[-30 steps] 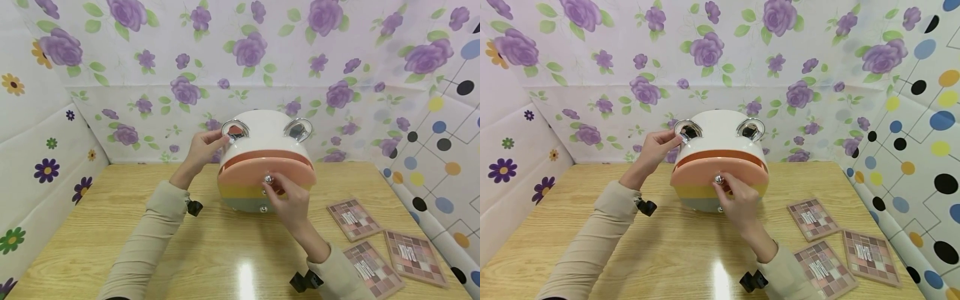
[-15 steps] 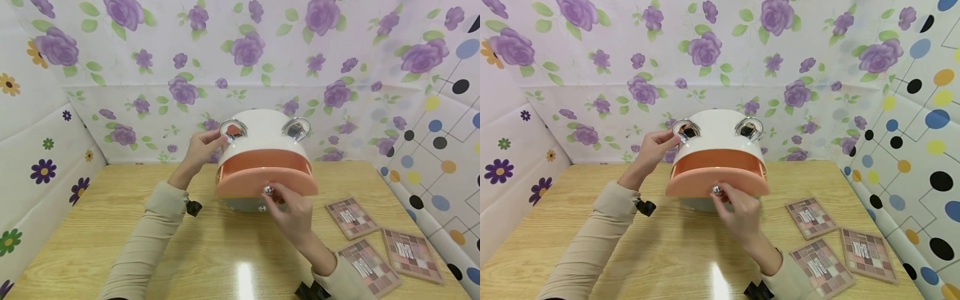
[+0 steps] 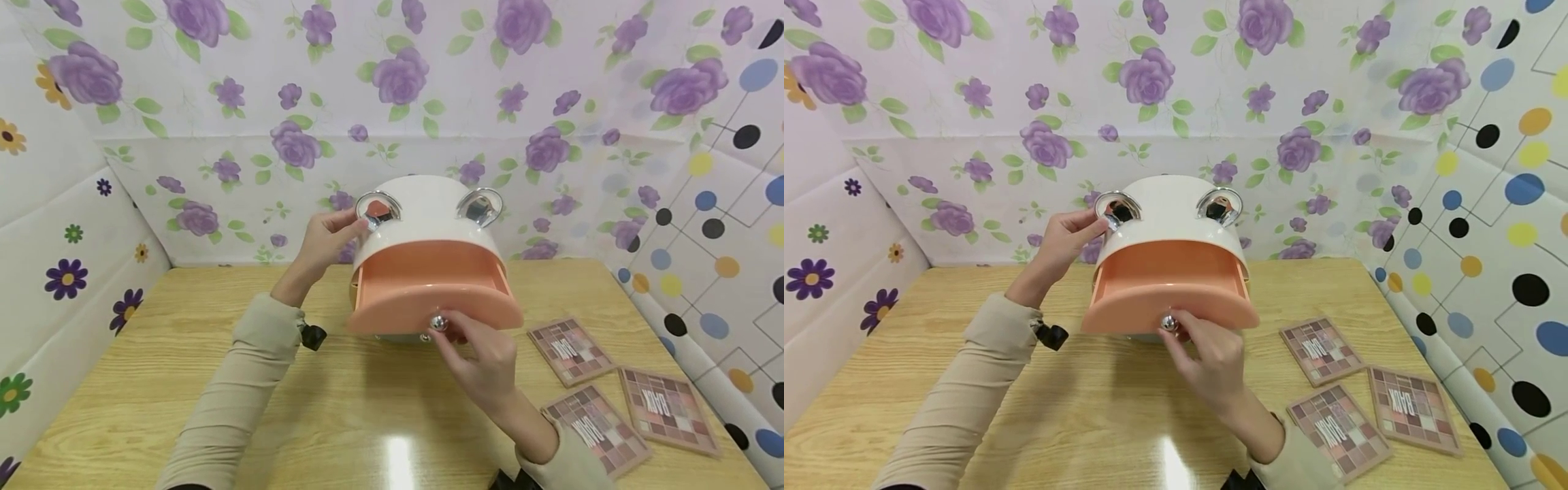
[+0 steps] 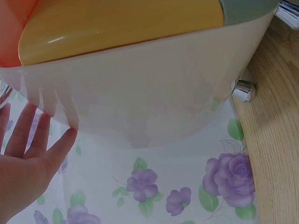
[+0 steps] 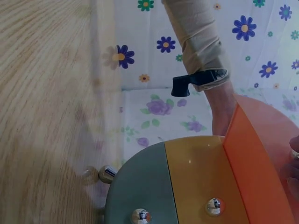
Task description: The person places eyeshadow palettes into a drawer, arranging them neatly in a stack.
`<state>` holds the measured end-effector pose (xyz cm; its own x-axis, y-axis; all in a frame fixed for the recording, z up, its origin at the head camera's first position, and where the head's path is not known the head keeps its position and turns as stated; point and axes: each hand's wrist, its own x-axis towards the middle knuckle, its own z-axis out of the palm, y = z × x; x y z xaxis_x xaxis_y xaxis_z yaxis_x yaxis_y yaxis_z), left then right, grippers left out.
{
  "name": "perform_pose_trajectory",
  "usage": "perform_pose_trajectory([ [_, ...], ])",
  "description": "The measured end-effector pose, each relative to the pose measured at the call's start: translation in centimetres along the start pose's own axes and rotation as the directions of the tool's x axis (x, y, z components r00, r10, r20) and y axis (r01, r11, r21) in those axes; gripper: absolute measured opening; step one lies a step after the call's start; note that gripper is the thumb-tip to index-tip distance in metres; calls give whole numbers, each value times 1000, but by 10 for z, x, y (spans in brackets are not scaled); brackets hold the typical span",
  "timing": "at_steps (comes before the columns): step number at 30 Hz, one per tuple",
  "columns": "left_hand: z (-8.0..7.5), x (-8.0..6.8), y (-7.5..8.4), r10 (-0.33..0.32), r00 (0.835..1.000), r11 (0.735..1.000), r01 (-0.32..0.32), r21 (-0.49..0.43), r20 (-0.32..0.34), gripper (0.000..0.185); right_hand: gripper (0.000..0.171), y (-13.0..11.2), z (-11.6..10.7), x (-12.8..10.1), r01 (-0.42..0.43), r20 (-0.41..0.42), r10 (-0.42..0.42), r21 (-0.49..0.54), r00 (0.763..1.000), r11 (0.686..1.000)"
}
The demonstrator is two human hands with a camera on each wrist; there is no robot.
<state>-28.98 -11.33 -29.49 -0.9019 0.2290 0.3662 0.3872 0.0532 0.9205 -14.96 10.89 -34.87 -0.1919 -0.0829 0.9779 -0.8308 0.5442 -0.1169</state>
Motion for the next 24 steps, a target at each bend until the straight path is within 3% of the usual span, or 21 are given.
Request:
perform_pose_trajectory([
  [24, 0, 1, 1, 0, 1000, 1000, 0, 6, -6, 33, 25, -16, -14, -4, 33, -12, -33, 12, 999, 999],
])
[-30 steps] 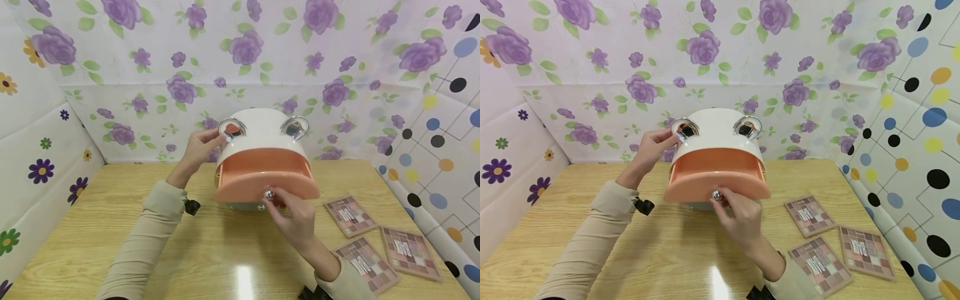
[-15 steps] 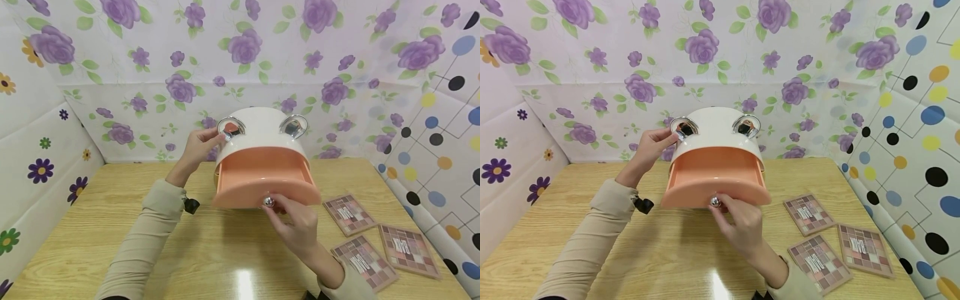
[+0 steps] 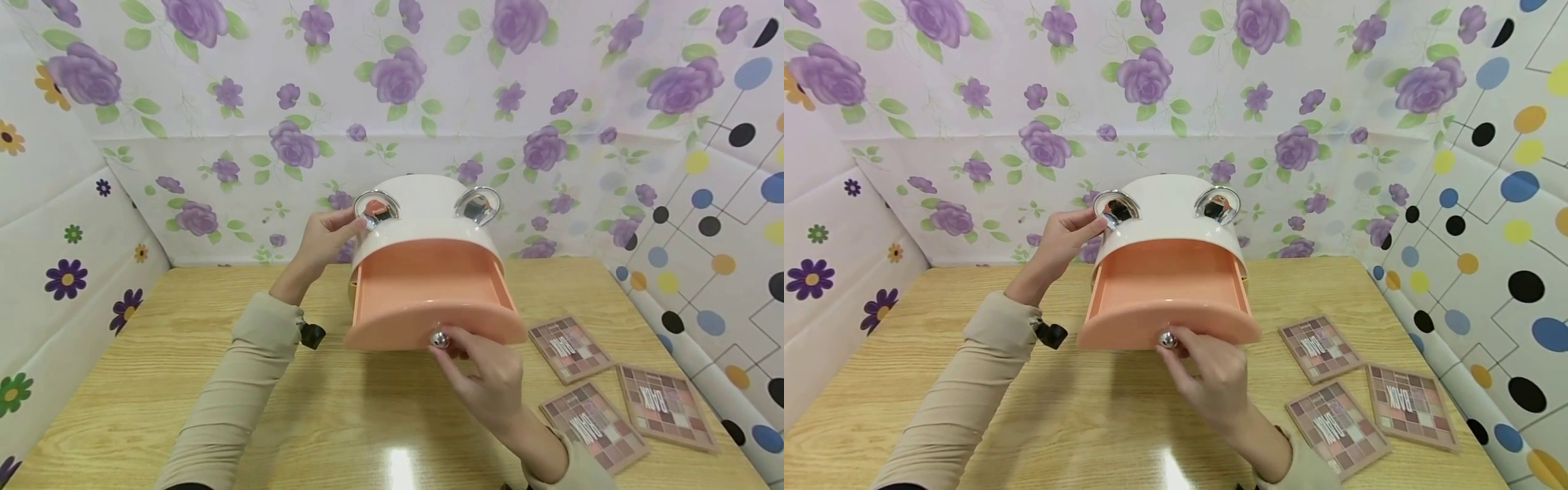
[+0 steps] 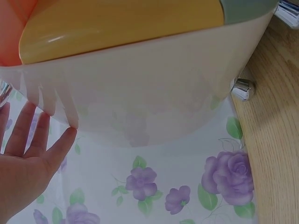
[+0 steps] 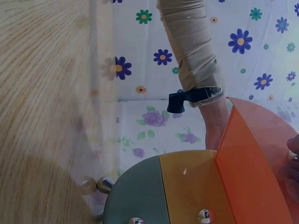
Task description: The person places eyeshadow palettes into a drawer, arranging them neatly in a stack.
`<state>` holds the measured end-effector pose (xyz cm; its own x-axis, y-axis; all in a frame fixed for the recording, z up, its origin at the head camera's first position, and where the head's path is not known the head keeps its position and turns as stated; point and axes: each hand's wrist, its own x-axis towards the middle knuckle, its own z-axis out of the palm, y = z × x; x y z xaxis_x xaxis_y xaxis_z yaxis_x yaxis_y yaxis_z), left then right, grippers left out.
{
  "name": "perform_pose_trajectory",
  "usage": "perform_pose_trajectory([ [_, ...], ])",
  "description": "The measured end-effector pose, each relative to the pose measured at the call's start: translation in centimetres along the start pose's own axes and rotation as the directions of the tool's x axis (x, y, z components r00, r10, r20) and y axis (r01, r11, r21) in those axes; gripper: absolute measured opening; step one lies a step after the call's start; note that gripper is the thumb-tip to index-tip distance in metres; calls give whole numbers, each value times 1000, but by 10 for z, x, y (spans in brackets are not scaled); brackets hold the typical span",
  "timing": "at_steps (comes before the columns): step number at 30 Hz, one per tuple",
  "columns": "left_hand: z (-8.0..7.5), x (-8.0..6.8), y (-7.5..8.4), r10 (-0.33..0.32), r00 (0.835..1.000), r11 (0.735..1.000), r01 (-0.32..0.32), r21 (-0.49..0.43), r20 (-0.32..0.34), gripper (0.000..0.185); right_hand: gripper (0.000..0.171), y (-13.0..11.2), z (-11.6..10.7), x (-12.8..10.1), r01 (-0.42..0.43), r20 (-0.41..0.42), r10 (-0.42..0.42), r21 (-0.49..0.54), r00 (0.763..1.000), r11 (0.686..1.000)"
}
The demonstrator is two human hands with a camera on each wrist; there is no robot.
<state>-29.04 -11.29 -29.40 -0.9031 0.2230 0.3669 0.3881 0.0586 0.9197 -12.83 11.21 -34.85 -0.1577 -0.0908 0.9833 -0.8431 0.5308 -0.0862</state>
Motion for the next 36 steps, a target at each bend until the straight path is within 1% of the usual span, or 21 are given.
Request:
perform_pose_trajectory([
  [9, 2, 0, -2, -11, 1000, 1000, 11, -10, -6, 34, 25, -6, -5, 1, 23, -11, -23, 6, 1000, 1000],
  [18, 4, 0, -3, -17, 1000, 1000, 17, -13, -13, 33, 27, -11, -9, 1, 39, -10, -39, -11, 999, 999],
  [25, 5, 0, -3, -2, 1000, 1000, 2, -23, -14, 33, 25, -11, -10, -5, 35, 11, -35, -4, 999, 999],
  [30, 4, 0, -4, 6, 1000, 1000, -6, -26, -16, 33, 25, -11, -12, -10, 27, 35, -28, 21, 999, 999],
  [36, 3, 0, -3, 12, 1000, 1000, -13, -13, -24, 33, 25, -11, -14, -11, 39, 51, -40, 29, 998, 999],
])
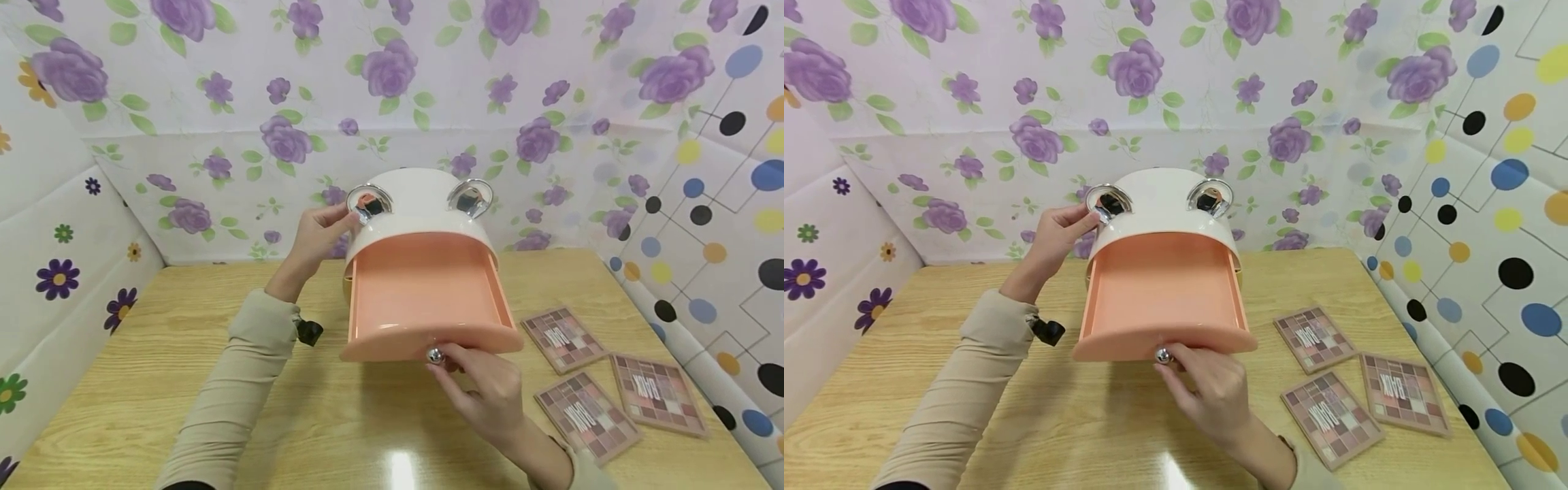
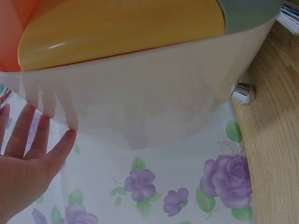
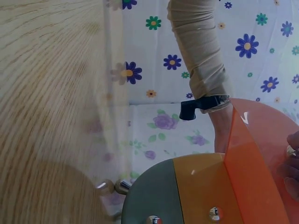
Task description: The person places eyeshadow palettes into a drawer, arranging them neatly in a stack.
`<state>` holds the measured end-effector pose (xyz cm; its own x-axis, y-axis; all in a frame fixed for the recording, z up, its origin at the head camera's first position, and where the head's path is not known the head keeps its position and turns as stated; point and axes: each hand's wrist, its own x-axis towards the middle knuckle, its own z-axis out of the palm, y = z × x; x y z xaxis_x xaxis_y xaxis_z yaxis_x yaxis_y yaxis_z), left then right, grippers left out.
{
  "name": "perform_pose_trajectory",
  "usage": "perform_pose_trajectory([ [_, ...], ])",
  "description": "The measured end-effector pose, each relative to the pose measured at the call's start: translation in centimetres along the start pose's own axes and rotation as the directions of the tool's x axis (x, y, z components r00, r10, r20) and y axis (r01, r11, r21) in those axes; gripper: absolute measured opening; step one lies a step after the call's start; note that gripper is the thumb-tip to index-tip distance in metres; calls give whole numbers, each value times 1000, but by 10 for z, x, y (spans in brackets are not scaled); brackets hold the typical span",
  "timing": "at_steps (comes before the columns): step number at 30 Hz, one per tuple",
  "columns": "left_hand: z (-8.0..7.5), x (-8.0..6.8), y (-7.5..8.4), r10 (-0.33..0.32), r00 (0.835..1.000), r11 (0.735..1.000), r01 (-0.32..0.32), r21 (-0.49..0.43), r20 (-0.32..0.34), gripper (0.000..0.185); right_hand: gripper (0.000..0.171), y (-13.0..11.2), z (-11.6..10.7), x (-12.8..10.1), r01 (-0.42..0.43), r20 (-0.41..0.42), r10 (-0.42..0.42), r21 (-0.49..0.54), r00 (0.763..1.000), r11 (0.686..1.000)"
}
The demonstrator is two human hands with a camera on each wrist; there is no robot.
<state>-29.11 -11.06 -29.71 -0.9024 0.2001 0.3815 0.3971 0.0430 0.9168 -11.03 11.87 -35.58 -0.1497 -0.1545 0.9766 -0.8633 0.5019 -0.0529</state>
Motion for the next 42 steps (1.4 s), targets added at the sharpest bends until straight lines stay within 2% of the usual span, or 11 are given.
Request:
perform_pose_trajectory([
  [7, 1, 1, 0, -11, 1000, 1000, 11, 8, -8, 33, 31, 2, -13, 3, 67, -70, -68, -10, 995, 998],
  [13, 2, 1, 1, -4, 1000, 1000, 4, 2, -17, 33, 35, 10, -30, 6, 69, -164, -67, 10, 984, 998],
  [16, 1, 1, 1, -6, 1000, 1000, 6, 2, -17, 32, 38, 16, -40, 5, 42, -215, -40, 2, 976, 999],
  [22, 0, 2, 1, -8, 1000, 1000, 8, -5, -23, 32, 41, 36, -58, -1, -60, -279, 33, -87, 960, 994],
  [27, 1, 2, 0, -7, 1000, 1000, 7, -11, -14, 32, 40, 58, -75, -10, -140, -227, 104, -149, 968, 979],
  [30, 0, 2, 0, -2, 1000, 1000, 1, -13, -12, 32, 40, 73, -83, -21, -204, -155, 172, -223, 973, 953],
  [33, -1, 2, 0, 1, 1000, 1000, -2, -16, -11, 32, 37, 87, -90, -35, -259, -56, 254, -306, 966, 916],
  [35, -1, 2, 0, 4, 1000, 1000, -4, -20, -9, 32, 34, 96, -95, -43, -297, 35, 331, -361, 943, 884],
  [37, -1, 2, 0, 6, 1000, 1000, -6, -22, -10, 32, 37, 104, -99, -51, -330, 121, 418, -435, 901, 838],
  [39, 0, 2, 0, 5, 1000, 1000, -5, -22, -9, 32, 49, 111, -103, -57, -376, 198, 528, -503, 826, 778],
  [42, 1, 3, 0, 5, 1000, 1000, -5, -23, -6, 32, 68, 122, -109, -64, -425, 292, 672, -590, 681, 687],
])
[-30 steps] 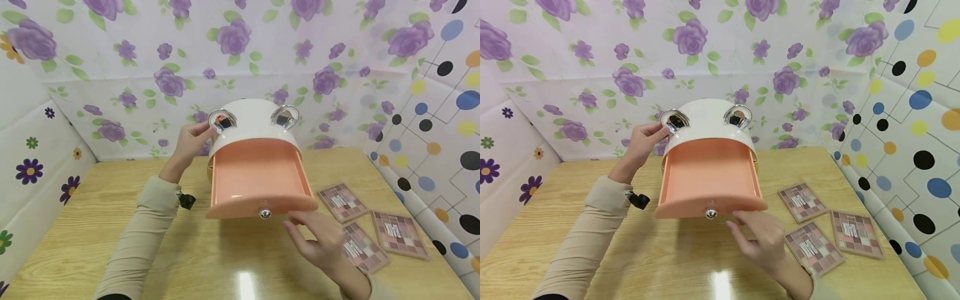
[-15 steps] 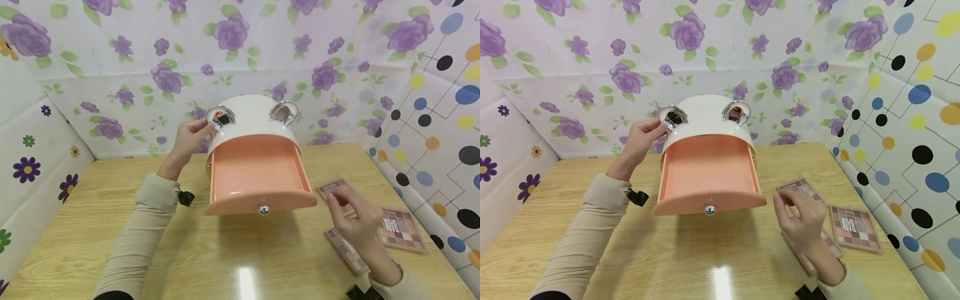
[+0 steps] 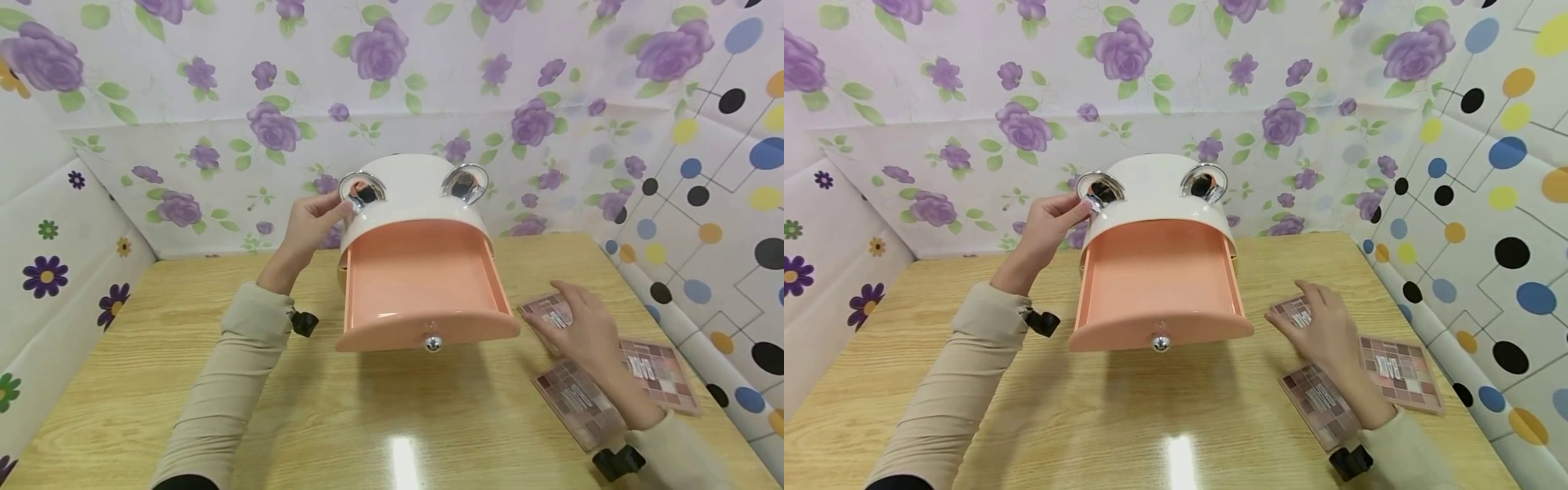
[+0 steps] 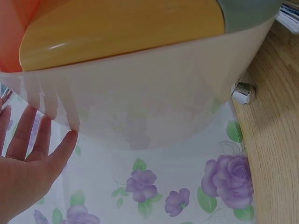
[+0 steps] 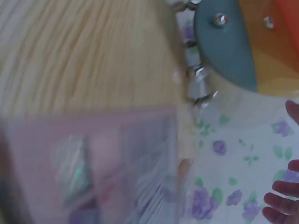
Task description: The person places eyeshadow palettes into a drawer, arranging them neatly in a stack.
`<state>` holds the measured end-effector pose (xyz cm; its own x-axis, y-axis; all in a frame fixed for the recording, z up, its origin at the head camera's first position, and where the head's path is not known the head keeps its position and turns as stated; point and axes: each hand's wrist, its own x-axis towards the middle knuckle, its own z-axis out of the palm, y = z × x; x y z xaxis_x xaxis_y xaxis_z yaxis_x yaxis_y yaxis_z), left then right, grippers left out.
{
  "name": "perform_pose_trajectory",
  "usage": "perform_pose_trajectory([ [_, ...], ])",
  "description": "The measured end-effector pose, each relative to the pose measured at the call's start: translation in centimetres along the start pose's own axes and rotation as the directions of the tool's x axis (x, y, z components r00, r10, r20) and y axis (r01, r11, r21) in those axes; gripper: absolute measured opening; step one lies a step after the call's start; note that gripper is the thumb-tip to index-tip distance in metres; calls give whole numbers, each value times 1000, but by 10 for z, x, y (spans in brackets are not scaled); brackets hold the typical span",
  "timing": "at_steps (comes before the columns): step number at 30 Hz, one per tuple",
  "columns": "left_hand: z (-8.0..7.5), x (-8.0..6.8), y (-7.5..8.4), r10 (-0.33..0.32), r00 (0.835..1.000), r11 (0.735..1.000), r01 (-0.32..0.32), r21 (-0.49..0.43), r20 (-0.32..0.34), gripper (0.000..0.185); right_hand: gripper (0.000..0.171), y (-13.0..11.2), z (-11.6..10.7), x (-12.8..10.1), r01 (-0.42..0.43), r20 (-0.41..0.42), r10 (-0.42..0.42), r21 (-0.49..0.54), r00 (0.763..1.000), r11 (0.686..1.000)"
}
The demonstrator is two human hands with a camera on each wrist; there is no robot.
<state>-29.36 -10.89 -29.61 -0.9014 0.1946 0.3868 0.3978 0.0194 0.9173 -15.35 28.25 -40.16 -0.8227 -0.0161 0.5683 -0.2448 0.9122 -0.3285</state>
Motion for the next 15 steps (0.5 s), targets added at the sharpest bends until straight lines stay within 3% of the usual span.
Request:
perform_pose_trajectory([
  [2, 0, 0, 0, 2, 1000, 1000, -2, -1, 4, 32, 76, 9, 1, 1, -52, 112, 55, -32, 992, 998],
  [5, 1, 0, 0, 8, 1000, 1000, -8, -2, 5, 32, 82, 25, 5, 1, -66, 222, 80, -68, 972, 995],
  [15, 0, 1, -1, 4, 1000, 1000, -4, 4, 1, 33, 91, 64, 12, -6, -90, 399, 148, -160, 905, 983],
])
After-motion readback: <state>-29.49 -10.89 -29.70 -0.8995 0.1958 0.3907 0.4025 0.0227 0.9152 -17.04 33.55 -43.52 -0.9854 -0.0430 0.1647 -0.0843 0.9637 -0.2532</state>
